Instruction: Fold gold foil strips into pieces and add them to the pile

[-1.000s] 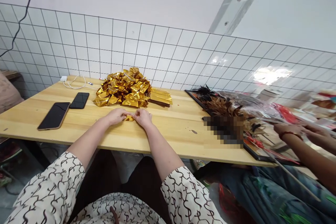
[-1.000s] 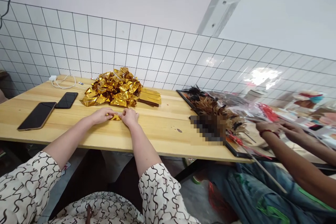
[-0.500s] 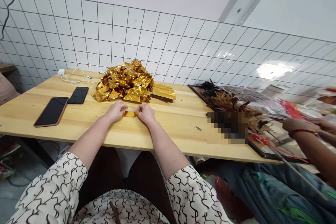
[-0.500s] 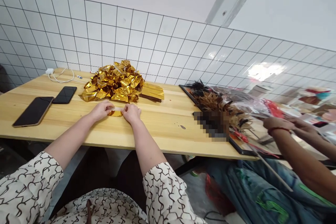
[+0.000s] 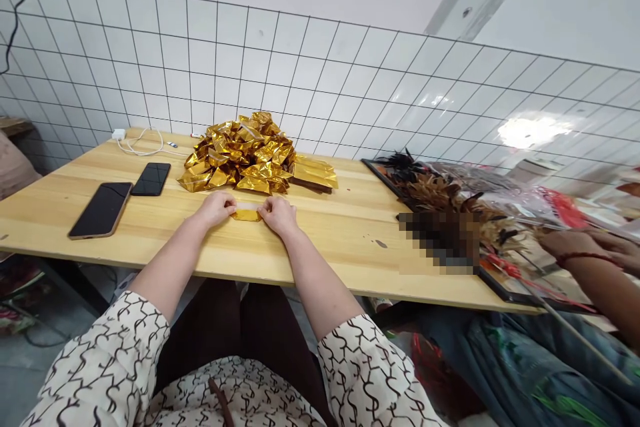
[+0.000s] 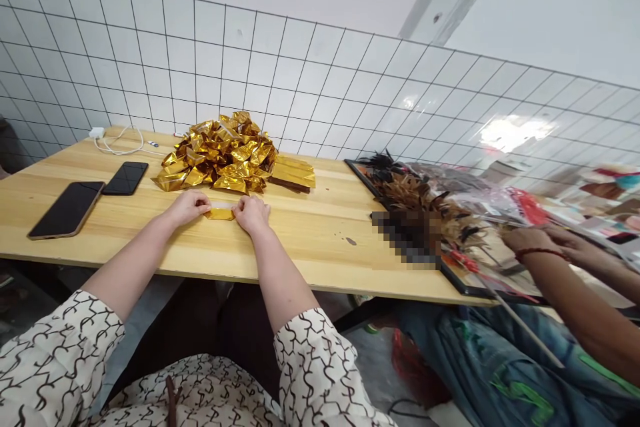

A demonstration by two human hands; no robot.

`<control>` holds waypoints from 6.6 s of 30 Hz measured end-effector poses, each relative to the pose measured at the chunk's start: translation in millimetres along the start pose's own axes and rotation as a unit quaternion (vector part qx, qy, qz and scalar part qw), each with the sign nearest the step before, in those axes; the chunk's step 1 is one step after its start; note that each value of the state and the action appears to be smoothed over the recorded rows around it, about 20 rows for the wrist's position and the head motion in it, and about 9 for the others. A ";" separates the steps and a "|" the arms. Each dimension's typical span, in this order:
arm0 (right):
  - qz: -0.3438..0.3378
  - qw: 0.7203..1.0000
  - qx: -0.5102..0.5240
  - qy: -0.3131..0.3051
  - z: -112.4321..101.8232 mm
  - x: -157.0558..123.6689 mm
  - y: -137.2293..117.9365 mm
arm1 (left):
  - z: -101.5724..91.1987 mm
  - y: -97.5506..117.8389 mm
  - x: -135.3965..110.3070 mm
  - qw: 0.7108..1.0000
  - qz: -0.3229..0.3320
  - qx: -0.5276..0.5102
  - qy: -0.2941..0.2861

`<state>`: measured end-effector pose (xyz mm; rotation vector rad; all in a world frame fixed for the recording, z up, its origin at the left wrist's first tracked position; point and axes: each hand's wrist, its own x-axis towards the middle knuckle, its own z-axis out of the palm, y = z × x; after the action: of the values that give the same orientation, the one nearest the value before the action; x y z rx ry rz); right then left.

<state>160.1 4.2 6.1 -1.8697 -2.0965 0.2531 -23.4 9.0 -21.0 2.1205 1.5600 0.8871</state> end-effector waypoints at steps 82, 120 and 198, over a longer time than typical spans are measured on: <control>-0.176 0.980 -0.086 0.011 -5.9 -15.1 3.8 | 12.7 14.2 -10.6 0.979 0.167 0.110 -0.028; -0.087 0.996 0.004 0.024 0.8 1.9 9.5 | -15.6 13.4 -3.7 0.985 -0.104 0.130 0.034; -0.042 0.998 -0.048 -0.004 -3.2 -8.7 -14.8 | -7.7 30.2 -3.2 0.976 -0.074 0.203 0.038</control>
<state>148.2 -6.6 13.0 -1.8302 -2.2234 0.1437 -7.6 -4.4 2.5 2.2142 2.0536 0.6477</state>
